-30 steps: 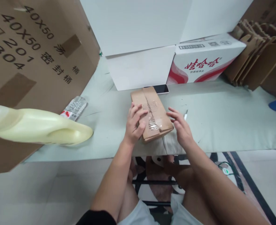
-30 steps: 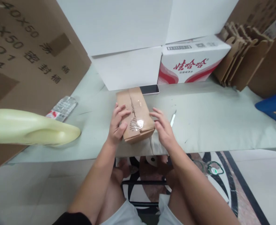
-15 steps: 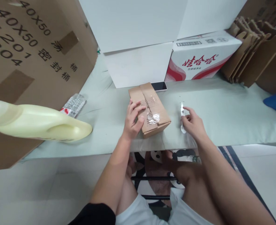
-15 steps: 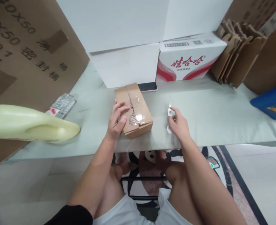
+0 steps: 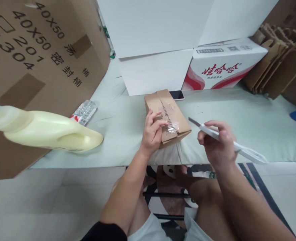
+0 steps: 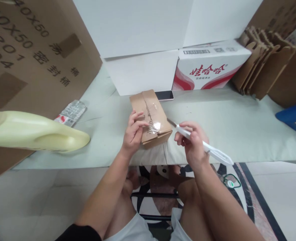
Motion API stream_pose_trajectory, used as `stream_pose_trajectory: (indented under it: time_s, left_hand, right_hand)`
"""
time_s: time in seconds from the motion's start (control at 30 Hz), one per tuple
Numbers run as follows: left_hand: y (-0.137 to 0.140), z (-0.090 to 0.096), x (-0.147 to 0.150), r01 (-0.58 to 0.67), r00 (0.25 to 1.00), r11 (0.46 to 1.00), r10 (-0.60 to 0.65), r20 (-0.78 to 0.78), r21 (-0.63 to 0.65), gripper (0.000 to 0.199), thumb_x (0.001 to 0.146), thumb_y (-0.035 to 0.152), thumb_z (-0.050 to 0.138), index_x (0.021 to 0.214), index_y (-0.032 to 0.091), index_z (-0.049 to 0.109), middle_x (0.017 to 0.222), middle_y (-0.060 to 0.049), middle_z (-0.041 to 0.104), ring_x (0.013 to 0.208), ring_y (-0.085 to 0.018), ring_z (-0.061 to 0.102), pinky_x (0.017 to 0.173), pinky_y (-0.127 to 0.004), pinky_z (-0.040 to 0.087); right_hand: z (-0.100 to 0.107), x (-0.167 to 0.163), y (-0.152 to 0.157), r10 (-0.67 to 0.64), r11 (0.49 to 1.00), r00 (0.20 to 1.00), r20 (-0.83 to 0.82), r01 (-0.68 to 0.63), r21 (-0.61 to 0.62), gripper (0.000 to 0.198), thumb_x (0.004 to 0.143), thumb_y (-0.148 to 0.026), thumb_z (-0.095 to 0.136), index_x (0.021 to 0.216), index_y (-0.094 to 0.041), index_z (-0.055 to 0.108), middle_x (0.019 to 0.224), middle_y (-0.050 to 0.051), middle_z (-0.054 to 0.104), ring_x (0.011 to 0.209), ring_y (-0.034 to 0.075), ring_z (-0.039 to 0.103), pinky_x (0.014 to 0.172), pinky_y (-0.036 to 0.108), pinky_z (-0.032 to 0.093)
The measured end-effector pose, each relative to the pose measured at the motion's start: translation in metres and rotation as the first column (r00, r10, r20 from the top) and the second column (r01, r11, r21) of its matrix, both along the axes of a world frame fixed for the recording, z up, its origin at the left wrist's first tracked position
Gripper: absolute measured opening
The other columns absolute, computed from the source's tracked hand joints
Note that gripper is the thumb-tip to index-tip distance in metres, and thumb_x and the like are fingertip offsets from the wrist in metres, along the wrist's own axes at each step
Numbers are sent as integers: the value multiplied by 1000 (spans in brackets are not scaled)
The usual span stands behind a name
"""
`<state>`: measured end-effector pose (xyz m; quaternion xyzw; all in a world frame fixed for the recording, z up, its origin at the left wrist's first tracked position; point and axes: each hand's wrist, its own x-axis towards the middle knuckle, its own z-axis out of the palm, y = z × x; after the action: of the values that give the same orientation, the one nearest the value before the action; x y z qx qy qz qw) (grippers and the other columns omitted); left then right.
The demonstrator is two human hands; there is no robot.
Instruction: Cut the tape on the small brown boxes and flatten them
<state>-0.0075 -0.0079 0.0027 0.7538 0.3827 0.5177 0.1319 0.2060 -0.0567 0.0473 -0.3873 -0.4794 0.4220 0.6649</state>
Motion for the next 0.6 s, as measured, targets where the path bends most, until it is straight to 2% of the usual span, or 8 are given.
stream_pose_trajectory:
  time_s: [0.07, 0.17, 0.3, 0.37, 0.47, 0.6]
  left_hand:
    - [-1, 1, 1, 1, 1000, 1000, -1, -1, -12, 31, 105, 23, 36, 100, 24, 67, 137, -8, 56, 146, -23, 43, 126, -57, 30]
    - [-2, 2, 2, 6, 1000, 1000, -6, -13, -31, 31, 104, 23, 36, 98, 24, 66, 135, -8, 58, 144, -23, 45, 126, -59, 30]
    - [-1, 1, 3, 4, 1000, 998, -3, 2, -57, 29, 104, 24, 38, 96, 24, 66, 137, -8, 58, 148, -26, 40, 126, -61, 29]
    - [-1, 0, 3, 0, 1000, 997, 0, 1, -73, 29, 103, 24, 39, 94, 24, 66, 137, -8, 57, 149, -27, 38, 125, -62, 29]
    - [-1, 0, 4, -3, 1000, 996, 3, 0, -86, 29, 103, 24, 39, 93, 24, 66, 138, -9, 57, 150, -27, 37, 125, -62, 30]
    - [0, 1, 5, 4, 1000, 996, -5, -5, -87, 28, 103, 23, 39, 92, 23, 65, 137, -9, 57, 148, -27, 39, 125, -61, 29]
  right_hand:
    - [-1, -1, -2, -12, 999, 1000, 18, 13, -31, 35, 84, -52, 64, 94, -19, 69, 64, 2, 68, 50, 13, 56, 42, 24, 37]
    - [-6, 1, -3, -65, 996, 994, 83, 69, -51, 32, 85, -50, 64, 88, -19, 70, 63, 3, 67, 51, 14, 58, 43, 25, 41]
    - [-7, 0, -5, -176, 983, 939, 297, 183, 5, 18, 86, -38, 69, 91, -21, 72, 71, 3, 71, 62, 16, 65, 57, 29, 53]
    - [-3, -3, -6, -165, 985, 893, 420, 174, 17, 14, 82, -30, 72, 94, -22, 72, 80, 3, 74, 68, 17, 69, 62, 29, 55]
    - [4, -7, -6, -92, 996, 842, 531, 85, 37, 13, 82, -26, 71, 94, -24, 74, 93, 4, 77, 79, 18, 72, 69, 30, 57]
    - [9, -11, -4, -106, 993, 771, 628, 119, 21, 13, 83, -24, 67, 93, -24, 76, 89, 3, 79, 76, 18, 73, 69, 29, 58]
